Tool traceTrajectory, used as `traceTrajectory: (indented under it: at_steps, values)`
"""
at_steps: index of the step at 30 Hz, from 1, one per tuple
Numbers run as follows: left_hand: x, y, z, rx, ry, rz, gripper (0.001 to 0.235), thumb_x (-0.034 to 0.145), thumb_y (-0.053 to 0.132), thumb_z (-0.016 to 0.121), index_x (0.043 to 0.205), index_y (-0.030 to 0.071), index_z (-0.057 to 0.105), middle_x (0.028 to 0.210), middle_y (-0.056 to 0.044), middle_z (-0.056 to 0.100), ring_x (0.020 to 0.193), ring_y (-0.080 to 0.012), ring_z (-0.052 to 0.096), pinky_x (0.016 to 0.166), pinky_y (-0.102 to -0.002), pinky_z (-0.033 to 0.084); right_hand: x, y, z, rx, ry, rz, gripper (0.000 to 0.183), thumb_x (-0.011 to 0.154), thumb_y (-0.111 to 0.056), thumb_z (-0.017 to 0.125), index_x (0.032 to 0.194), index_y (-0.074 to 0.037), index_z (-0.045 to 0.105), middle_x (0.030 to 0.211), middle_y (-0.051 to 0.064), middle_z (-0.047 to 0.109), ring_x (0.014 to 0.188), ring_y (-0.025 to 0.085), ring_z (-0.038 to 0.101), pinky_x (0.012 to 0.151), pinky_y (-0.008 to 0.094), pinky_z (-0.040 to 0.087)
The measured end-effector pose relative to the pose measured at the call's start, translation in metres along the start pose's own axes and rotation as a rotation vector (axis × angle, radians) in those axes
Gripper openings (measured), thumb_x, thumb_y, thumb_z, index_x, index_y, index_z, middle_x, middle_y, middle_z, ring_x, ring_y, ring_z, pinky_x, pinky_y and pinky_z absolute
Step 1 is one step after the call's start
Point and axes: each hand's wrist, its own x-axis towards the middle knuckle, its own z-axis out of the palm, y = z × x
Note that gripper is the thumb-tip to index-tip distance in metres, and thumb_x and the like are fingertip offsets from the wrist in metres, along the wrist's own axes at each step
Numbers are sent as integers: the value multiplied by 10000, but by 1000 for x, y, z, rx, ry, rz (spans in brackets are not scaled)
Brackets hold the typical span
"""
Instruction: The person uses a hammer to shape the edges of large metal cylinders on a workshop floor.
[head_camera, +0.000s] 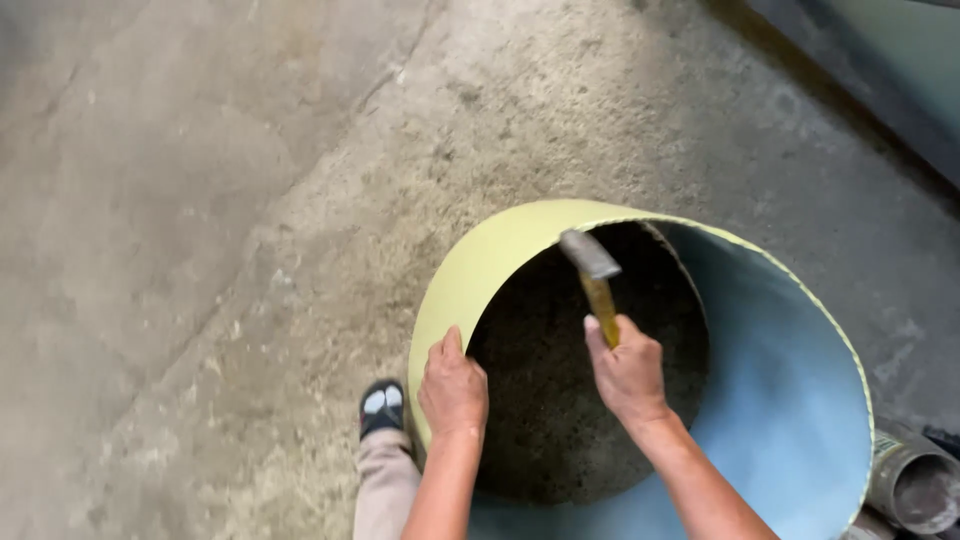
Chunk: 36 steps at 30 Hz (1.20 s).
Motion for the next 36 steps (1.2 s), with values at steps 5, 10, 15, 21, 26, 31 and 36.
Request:
traceTrajectory:
  at_steps: [5, 10, 15, 21, 26, 31, 36]
  values:
    - [-5, 4, -6, -23, 7, -17, 423, 875, 116, 606, 1296, 154, 627, 1240, -126, 682, 1035, -385, 693, 817, -541, 565, -6, -19, -8, 239, 105, -32, 401, 1002, -400, 648, 853, -28, 622, 612, 162, 555, 540, 296, 543, 569, 409, 474]
    - [-5, 5, -3, 2, -47, -48, 440, 872, 111, 598, 1309, 165, 618, 1222, -125, 681, 1047, -365, 693, 830, -526, 570, -2, -6, -2, 26, -80, 58, 325, 958, -349, 689, 897, -30, 674, 619, 139, 594, 571, 139, 539, 539, 391, 470]
    - [-4, 1, 1, -6, 2, 0, 421, 885, 121, 598, 1304, 150, 623, 1225, -124, 689, 1047, -368, 694, 836, -527, 567, -15, -17, -4, 201, -12, 10, 335, 1008, -323, 661, 867, -21, 629, 614, 147, 552, 559, 209, 523, 550, 394, 469]
    - [3, 5, 0, 14, -22, -39, 426, 889, 133, 592, 1312, 174, 625, 1183, -132, 692, 1041, -370, 694, 835, -536, 564, -3, -19, -6, 56, -75, -20, 298, 977, -284, 705, 866, -12, 655, 628, 165, 568, 553, 205, 517, 549, 390, 474]
    - [-6, 5, -1, -17, 19, -8, 402, 901, 120, 580, 1299, 152, 627, 1163, -145, 701, 1010, -381, 700, 815, -542, 567, -10, -24, -9, 233, 41, -123, 266, 984, -287, 663, 943, -24, 669, 614, 164, 573, 516, 277, 545, 542, 398, 477]
    - [0, 3, 7, 24, -14, -13, 403, 880, 121, 574, 1277, 158, 634, 1120, -154, 703, 1019, -375, 699, 824, -537, 568, -5, -12, -4, 49, -91, -9, 320, 945, -312, 690, 796, -37, 621, 605, 182, 606, 541, 311, 651, 537, 425, 488]
    - [-4, 5, 2, 2, 8, -7, 372, 914, 118, 558, 1277, 143, 636, 1138, -157, 704, 1008, -383, 701, 816, -535, 572, -13, -3, 8, 58, -88, -18, 394, 990, -328, 691, 783, -8, 588, 618, 221, 576, 584, 375, 596, 555, 440, 480]
